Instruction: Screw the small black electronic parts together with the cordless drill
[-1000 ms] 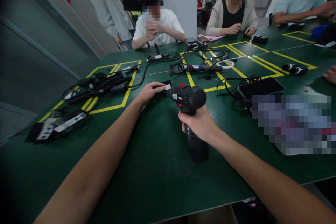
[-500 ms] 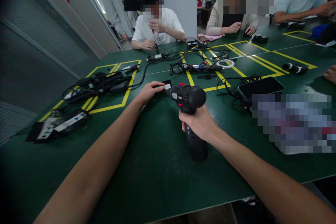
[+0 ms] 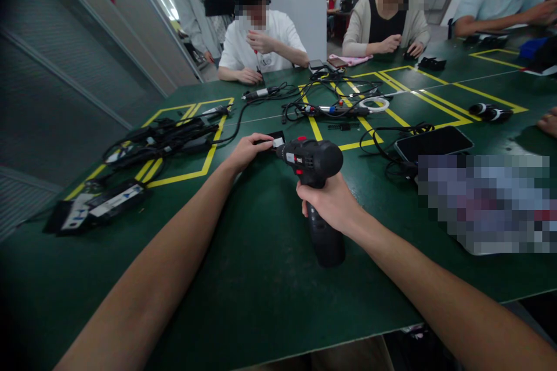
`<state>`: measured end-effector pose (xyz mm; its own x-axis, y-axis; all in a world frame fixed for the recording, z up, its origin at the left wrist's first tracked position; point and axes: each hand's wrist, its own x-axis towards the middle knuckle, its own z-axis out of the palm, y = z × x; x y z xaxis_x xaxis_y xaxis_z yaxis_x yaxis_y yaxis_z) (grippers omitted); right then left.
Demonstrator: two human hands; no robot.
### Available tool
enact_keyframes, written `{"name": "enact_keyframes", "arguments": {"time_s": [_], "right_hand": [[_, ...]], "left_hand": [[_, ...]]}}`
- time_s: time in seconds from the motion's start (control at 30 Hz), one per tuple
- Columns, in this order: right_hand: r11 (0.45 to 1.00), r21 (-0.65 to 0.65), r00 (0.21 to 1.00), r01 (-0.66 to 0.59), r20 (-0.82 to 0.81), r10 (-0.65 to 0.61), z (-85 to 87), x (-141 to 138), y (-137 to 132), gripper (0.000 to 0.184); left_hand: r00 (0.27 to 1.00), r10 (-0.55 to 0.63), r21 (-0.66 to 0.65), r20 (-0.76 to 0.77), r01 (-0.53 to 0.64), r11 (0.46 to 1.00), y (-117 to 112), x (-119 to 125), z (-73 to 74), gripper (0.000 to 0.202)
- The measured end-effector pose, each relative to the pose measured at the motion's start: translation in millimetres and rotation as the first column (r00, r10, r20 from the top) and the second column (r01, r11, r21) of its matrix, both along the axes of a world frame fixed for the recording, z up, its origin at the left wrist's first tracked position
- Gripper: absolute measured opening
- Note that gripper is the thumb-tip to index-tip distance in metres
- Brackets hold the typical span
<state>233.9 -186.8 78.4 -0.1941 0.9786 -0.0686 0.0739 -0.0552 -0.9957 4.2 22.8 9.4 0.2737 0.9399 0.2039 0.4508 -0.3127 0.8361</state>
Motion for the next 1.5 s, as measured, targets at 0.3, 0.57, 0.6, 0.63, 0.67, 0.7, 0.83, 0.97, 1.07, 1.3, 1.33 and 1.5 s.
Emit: {"name": "enact_keyframes", "arguments": {"time_s": [0.3, 0.57, 0.6, 0.63, 0.67, 0.7, 0.83, 0.97, 1.07, 1.3, 1.33, 1.5], "right_hand": [[1.000, -0.014, 1.000, 0.006, 0.015, -0.006, 3.5, 0.7, -1.3, 0.006], [1.000, -0.001, 1.000, 0.009, 0.005, -0.009, -0.8, 0.2, -0.1, 0.007], [1.000, -0.002, 1.000, 0.010, 0.006, -0.010, -1.2, 0.4, -0.1, 0.007], [1.000, -0.003, 1.000, 0.009, 0.009, -0.009, -1.5, 0.6, -0.2, 0.007], [1.000, -0.006, 1.000, 0.009, 0.011, -0.009, -1.5, 0.8, -0.1, 0.007], [1.000, -0.009, 1.000, 0.009, 0.011, -0.009, -1.4, 1.0, -0.1, 0.007], [1.000, -0.017, 1.000, 0.010, 0.010, -0.010, -0.9, 0.8, 0.8, 0.007], [1.000, -0.004, 1.000, 0.005, 0.001, -0.005, -1.6, 0.7, 1.4, 0.006], [1.000, 0.009, 1.000, 0.000, -0.016, 0.000, -3.1, 1.5, 1.3, 0.007], [1.000, 0.003, 1.000, -0.009, -0.019, 0.009, -4.1, 2.2, 0.2, 0.007], [1.000, 0.008, 1.000, -0.012, -0.020, 0.012, -3.8, 2.1, 0.1, 0.007], [1.000, 0.005, 1.000, -0.003, -0.018, 0.003, -3.4, 1.3, 0.3, 0.007]], "left_hand": [[1.000, 0.005, -0.011, 0.006, -0.005, 1.000, -0.4, 0.9, 0.9, 0.039], [1.000, -0.004, -0.002, 0.008, 0.004, 1.000, -0.7, 0.7, 0.6, 0.037], [1.000, -0.002, -0.007, 0.011, 0.002, 1.000, -0.7, 1.0, 0.5, 0.038], [1.000, -0.002, -0.010, 0.013, 0.002, 1.000, -0.7, 1.1, 0.3, 0.038], [1.000, -0.001, -0.014, 0.017, 0.002, 1.000, -0.6, 1.3, 0.1, 0.039], [1.000, 0.000, -0.017, 0.021, 0.000, 1.000, -0.4, 1.3, -0.1, 0.039], [1.000, -0.001, -0.018, 0.024, 0.002, 1.000, 0.6, 0.6, -1.0, 0.038], [1.000, -0.006, -0.005, 0.012, 0.006, 1.000, 0.4, -0.1, -0.2, 0.038], [1.000, -0.005, 0.004, 0.007, 0.005, 1.000, -0.6, 0.1, 0.9, 0.037], [1.000, 0.009, -0.018, 0.014, -0.008, 1.000, -2.7, 1.4, 2.3, 0.037], [1.000, 0.010, -0.018, 0.012, -0.010, 1.000, -2.8, 1.4, 2.4, 0.037], [1.000, 0.003, -0.013, 0.008, -0.003, 1.000, -0.4, 0.4, 0.6, 0.038]]}}
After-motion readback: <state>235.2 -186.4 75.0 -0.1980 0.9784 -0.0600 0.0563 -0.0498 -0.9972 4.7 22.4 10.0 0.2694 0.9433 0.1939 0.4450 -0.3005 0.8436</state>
